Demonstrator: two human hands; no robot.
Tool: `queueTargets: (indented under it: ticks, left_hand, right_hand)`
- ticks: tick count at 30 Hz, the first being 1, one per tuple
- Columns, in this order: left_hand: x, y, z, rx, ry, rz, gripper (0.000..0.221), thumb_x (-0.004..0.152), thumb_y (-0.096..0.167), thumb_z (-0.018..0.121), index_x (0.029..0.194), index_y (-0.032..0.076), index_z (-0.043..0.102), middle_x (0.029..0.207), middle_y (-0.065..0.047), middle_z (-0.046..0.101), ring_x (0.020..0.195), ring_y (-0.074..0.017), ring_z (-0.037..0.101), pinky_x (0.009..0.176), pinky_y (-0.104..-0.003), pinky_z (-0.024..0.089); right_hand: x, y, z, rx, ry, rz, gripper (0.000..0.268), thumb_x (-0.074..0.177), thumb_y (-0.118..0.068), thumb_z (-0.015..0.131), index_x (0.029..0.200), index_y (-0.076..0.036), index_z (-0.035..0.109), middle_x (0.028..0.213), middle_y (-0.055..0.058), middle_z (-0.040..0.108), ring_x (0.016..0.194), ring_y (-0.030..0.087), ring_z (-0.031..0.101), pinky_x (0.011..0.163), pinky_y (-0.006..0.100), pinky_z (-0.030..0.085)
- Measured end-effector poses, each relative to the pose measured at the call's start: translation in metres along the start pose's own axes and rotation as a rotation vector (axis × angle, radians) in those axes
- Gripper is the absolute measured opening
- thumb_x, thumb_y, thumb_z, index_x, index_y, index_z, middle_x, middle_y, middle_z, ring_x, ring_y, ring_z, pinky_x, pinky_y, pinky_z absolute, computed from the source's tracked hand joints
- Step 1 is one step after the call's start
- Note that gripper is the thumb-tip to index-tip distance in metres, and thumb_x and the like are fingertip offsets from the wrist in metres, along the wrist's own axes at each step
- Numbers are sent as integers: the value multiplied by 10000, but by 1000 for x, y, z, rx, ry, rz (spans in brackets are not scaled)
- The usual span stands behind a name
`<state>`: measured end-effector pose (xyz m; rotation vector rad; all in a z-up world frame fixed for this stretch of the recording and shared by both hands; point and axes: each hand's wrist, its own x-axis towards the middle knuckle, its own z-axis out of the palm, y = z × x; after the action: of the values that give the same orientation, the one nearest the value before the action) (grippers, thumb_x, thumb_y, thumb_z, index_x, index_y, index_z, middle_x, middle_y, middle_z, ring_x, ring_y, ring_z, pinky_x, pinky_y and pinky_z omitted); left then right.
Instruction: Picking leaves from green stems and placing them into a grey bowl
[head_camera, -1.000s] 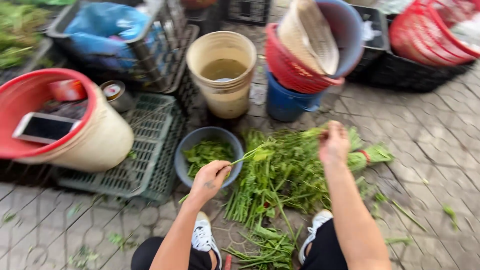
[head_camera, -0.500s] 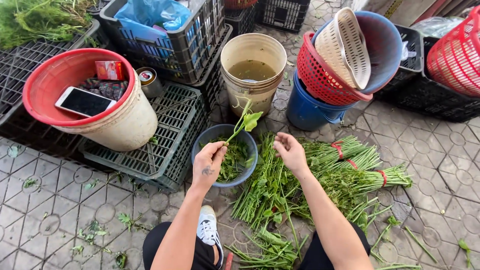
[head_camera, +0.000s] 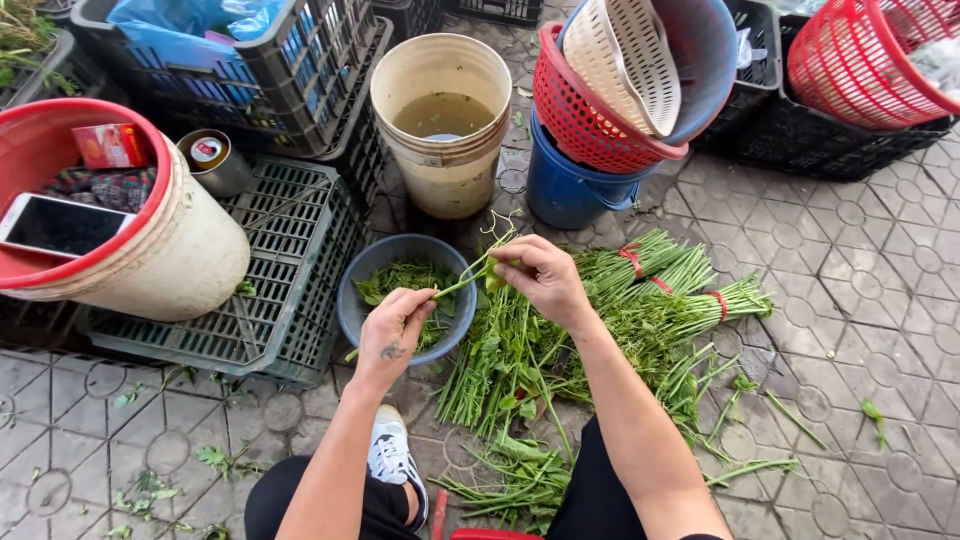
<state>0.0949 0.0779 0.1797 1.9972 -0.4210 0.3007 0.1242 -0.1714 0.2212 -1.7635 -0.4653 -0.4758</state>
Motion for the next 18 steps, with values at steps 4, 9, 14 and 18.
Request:
queueTargets:
  ticks: [4, 9, 14, 18]
  left_hand:
    - [-5, -5, 1, -15, -25, 20, 160, 1011, 131, 655, 1113, 145, 778, 885, -45, 713, 772, -247, 717, 685, -361, 565]
    - [-4, -8, 6, 7, -6, 53, 145, 982, 131, 694, 1104, 134, 772, 934, -64, 720, 840, -286, 731, 724, -385, 581]
    - [-5, -20, 15, 40, 75, 85, 145, 931, 110, 732, 1067, 136, 775, 935, -89, 719, 872, -340, 724, 742, -439, 584]
    - [-8, -26, 17, 67, 17, 93, 195, 958, 148, 701, 1148, 178, 730, 961, -80, 705, 903, -333, 715, 759, -424, 586]
  right_hand:
    - [-6, 11, -4, -45, -109, 30, 203, 826, -63, 843, 1018, -125, 829, 925, 51, 752, 639, 77, 557, 555, 239, 503]
    - [-15, 15, 4, 71, -36, 187, 218, 839, -53, 833, 1050, -103, 817, 925, 39, 763, 623, 52, 552, 535, 212, 517]
    - [-24, 41, 3, 229, -27, 404, 186, 852, -24, 819, 1032, -32, 771, 715, 59, 689, 523, 71, 552, 437, 219, 486]
    - [-27, 40, -4, 143, -124, 565, 153, 844, -66, 824, 971, 0, 770, 688, 81, 669, 552, 96, 524, 442, 238, 445]
